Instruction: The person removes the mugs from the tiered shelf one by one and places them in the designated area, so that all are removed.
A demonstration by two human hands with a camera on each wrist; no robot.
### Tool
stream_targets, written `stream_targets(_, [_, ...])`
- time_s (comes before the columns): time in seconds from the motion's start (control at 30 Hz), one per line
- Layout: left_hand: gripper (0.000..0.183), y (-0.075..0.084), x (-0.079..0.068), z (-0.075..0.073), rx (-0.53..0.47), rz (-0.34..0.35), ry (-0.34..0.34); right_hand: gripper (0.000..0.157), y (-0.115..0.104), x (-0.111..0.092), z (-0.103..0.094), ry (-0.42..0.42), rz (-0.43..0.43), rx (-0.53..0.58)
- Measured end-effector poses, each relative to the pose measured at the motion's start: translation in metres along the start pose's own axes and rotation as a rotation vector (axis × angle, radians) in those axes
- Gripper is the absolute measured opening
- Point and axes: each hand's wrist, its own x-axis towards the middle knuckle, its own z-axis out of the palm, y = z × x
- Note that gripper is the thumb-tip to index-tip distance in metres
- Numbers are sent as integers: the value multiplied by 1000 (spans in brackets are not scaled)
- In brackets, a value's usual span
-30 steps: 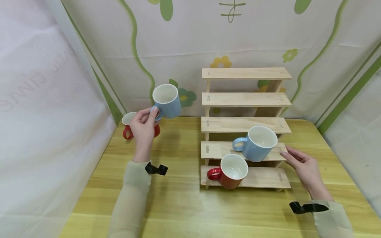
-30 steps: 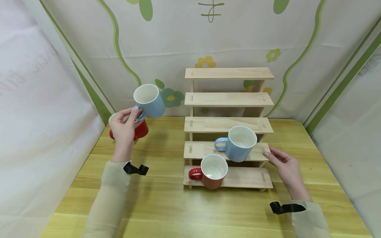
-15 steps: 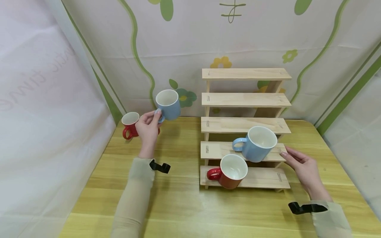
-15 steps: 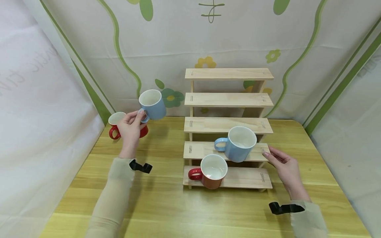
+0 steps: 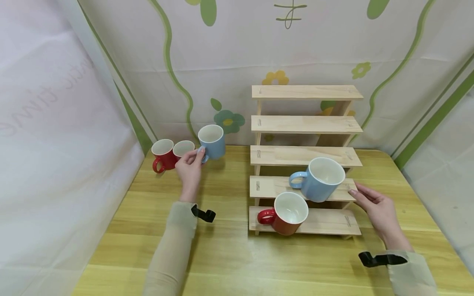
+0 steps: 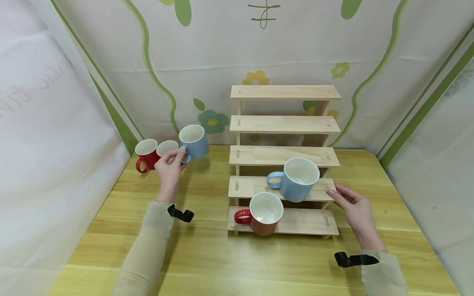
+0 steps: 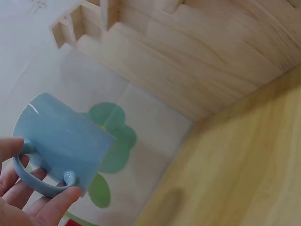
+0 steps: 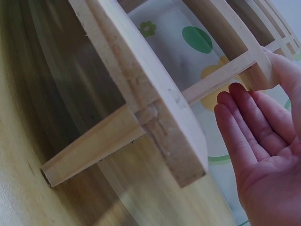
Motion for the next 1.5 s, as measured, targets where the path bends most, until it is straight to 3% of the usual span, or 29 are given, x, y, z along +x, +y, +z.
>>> stream_targets(0.67, [32,-47,-10,-11,19,-175,61,30,-1,-2,2,9,1,10])
stream_targets(0.97, [28,-59,-9,-17,37,-195,91,30,-1,-2,2,7,-8,21])
stream_targets(1.5, [30,-66,-1,-20,26,-168,108,29,-1,-1,2,7,7,13])
